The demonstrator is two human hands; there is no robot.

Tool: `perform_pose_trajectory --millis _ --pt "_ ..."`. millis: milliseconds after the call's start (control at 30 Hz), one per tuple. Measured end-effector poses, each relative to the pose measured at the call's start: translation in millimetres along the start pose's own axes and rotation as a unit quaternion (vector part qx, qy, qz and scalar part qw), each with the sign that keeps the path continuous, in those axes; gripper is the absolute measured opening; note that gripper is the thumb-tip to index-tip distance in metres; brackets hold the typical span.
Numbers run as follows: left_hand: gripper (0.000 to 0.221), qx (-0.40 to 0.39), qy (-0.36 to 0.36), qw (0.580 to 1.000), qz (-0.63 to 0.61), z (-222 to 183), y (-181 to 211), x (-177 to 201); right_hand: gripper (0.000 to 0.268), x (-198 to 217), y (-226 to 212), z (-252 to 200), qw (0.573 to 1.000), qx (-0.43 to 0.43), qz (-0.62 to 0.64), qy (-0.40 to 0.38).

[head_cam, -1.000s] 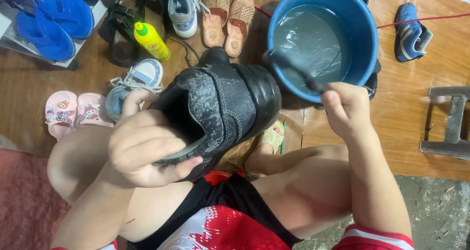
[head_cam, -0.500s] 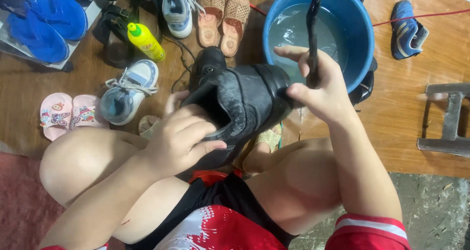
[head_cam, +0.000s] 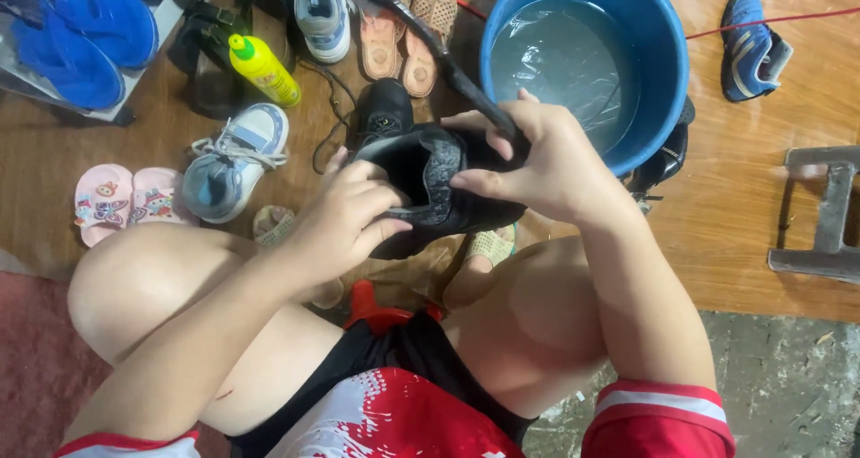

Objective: Cleaning the upper part of a black leather boot using a brush and water from a bucket.

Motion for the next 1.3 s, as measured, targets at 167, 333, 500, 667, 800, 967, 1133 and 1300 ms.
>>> perform_pose_trajectory --millis 167,333,500,667,800,967,1133,1300 --pt "0.021 0.055 -0.114 0.991 -0.033 3 7 -6 0.032 -15 -1 2 0.998 -0.03 0.009 0.049" --pt "0.023 0.095 -0.101 0.985 -0.099 -2 -5 -15 0.044 -30 -1 8 0.995 -0.055 0.046 0.066" --pt "0.026 0.123 -0.015 0.946 -0.3 5 8 -2 0.042 -49 2 13 0.989 -0.13 -0.061 0.034" --pt "0.018 0.211 -0.009 0.92 -0.329 7 11 -7 0.032 -62 -5 14 0.99 -0.114 -0.08 -0.004" --pt "0.011 0.249 0.002 0.904 -0.348 3 10 -17 0.028 -62 -3 8 0.994 -0.082 -0.076 -0.002" --pt "0.023 0.366 0.077 0.84 -0.392 -18 -7 -25 0.045 -18 -5 -11 0.986 0.104 -0.044 0.121" --pt "0.048 0.477 0.178 0.763 -0.398 -25 -14 4 0.05 15 7 -39 0.983 0.037 -0.002 0.182" --pt "0.049 0.484 0.164 0.778 -0.366 -12 -1 24 0.048 10 36 -49 0.98 0.063 -0.028 0.184"
Point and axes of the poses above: each hand's wrist, its own z-axis towards the middle knuckle, its own x-axis out of the back of the hand, y = z × x, the point moved 5 cm from there along z, towards the middle knuckle, and after that the axes turned 2 degrees about -y, right-handed, at the moved point
